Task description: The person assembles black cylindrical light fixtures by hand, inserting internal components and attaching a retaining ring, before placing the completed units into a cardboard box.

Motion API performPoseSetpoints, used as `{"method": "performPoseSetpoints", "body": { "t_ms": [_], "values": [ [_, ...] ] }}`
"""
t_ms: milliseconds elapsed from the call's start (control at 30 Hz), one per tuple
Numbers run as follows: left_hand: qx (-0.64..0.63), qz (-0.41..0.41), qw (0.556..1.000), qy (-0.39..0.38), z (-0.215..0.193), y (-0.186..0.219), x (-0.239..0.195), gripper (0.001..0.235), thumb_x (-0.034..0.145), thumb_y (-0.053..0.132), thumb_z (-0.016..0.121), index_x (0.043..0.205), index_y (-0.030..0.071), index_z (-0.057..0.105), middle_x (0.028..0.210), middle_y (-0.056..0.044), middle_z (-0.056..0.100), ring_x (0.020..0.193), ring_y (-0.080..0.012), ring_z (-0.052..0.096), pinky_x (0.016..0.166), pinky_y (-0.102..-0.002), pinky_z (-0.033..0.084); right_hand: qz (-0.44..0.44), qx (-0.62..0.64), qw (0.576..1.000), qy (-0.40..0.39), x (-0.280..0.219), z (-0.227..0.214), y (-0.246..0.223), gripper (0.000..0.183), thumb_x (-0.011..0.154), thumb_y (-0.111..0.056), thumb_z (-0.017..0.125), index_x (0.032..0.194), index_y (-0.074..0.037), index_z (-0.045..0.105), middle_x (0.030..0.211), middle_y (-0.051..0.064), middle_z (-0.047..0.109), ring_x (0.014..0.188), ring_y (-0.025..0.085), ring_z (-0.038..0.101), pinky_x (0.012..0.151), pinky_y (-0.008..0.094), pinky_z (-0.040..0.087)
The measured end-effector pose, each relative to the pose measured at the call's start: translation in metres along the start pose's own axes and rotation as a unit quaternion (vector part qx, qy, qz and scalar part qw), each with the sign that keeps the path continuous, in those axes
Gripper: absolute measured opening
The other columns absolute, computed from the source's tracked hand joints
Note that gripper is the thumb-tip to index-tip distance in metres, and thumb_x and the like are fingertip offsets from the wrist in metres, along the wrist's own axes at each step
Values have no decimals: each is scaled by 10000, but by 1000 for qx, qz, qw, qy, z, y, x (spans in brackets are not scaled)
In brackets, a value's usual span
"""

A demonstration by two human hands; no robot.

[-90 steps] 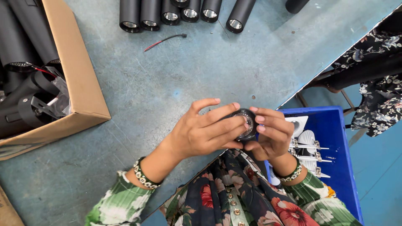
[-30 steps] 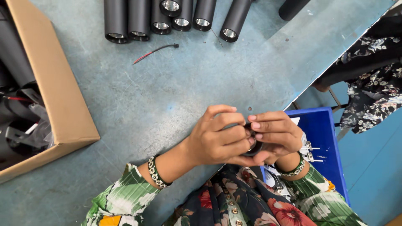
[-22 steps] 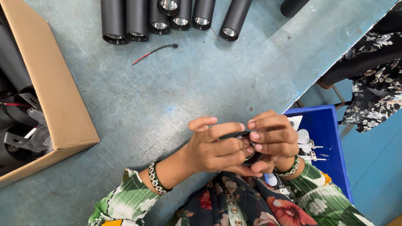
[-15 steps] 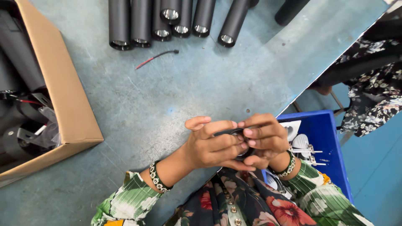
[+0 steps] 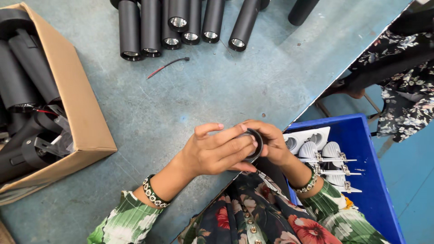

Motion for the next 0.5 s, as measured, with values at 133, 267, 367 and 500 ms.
{"method": "performPoseSetpoints", "body": {
  "t_ms": [133, 267, 367, 500],
  "values": [
    [6, -76, 997, -28, -7, 5, 6, 449, 938, 575, 806, 1175, 204, 719, 1237, 78, 677, 1257, -119, 610, 1064, -396, 317, 5, 12, 1000, 7, 0, 7, 5, 932, 958, -702, 605, 1514, 29, 450, 1437, 151, 588, 1335, 212, 609, 1144, 363, 487],
    [-57, -162, 985, -27, -6, 11, 4, 391, 847, 471, 846, 1098, 198, 722, 1115, 90, 657, 1176, -144, 604, 1035, -426, 348, -63, -24, 998, -15, 3, 28, -15, 995, 952, -657, 691, 1562, 32, 311, 1513, 161, 440, 1383, 225, 503, 1170, 375, 430],
    [-75, -165, 983, -12, -2, 11, 5, 366, 808, 454, 857, 1018, 192, 710, 1021, 70, 621, 1137, -163, 595, 1014, -449, 355, -36, -37, 998, 42, 0, 38, -20, 832, 999, -617, 635, 1530, -25, 388, 1442, 169, 500, 1325, 236, 554, 1151, 383, 461],
    [-61, -133, 989, 24, 5, 18, 5, 310, 847, 439, 867, 949, 206, 689, 1014, 84, 611, 1145, -136, 596, 1017, -435, 363, -102, 26, 991, 78, -5, 48, -15, 678, 1013, -567, 646, 1465, -135, 385, 1370, 189, 554, 1190, 251, 616, 1027, 417, 542]
  ]
}}
Point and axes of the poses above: each hand's wrist, its own x-axis towards the middle knuckle, its own z-axis out of the palm, y = z × x, the point moved 3 cm from there along x, towards the middle knuckle
